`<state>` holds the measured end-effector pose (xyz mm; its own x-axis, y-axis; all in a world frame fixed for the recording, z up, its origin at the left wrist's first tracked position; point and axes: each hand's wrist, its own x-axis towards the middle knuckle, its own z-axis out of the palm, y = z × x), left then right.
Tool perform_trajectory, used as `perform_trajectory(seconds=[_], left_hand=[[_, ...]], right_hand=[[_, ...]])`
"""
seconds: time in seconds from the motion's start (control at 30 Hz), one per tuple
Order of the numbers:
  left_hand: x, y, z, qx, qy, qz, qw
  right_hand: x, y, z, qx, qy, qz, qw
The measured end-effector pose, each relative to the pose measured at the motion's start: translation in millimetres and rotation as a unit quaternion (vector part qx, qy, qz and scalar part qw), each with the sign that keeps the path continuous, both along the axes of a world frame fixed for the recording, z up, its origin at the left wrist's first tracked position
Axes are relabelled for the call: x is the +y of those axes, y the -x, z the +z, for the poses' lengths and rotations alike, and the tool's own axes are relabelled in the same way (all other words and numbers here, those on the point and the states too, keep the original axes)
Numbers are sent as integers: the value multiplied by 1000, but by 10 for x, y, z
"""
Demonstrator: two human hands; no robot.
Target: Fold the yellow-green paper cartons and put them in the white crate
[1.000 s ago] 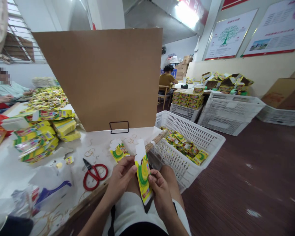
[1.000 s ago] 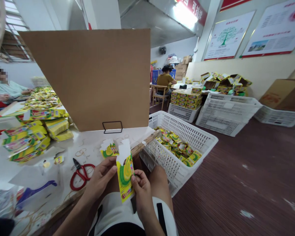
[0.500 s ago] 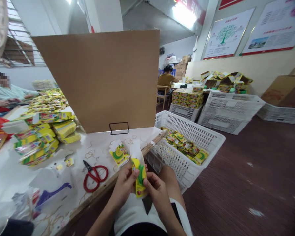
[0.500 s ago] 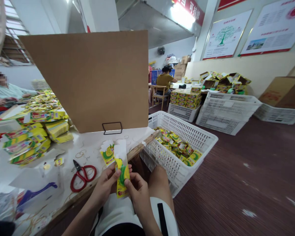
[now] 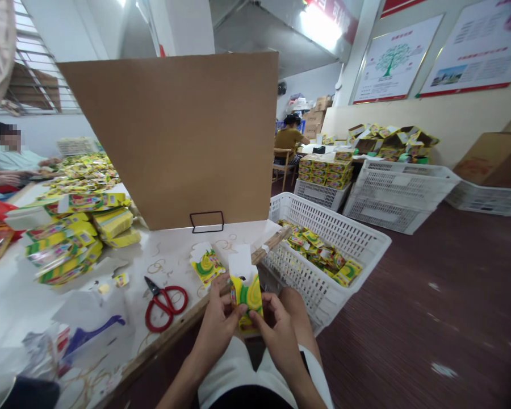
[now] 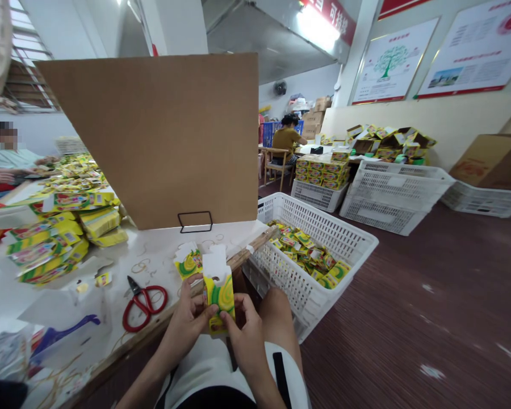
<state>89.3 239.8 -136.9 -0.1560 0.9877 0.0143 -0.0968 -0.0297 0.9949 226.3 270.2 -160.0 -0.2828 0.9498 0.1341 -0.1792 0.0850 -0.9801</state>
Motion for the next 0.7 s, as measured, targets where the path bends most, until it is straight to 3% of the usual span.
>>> perform_trajectory(seconds=[0.2, 0.43, 0.57, 0.7], left_hand=[[-84, 41, 90, -8, -35, -85, 996], [-191, 102, 141, -42, -19, -204, 978], [-209, 91, 137, -68, -5, -225, 972], [-197, 52, 131, -55, 7, -217, 975]], right_hand=[[46, -148, 152, -17, -65, 7, 998], [57, -284, 320, -40, -75, 92, 992], [61, -300, 343, -83, -81, 118, 986], [63, -299, 346, -85, -115, 78, 987]])
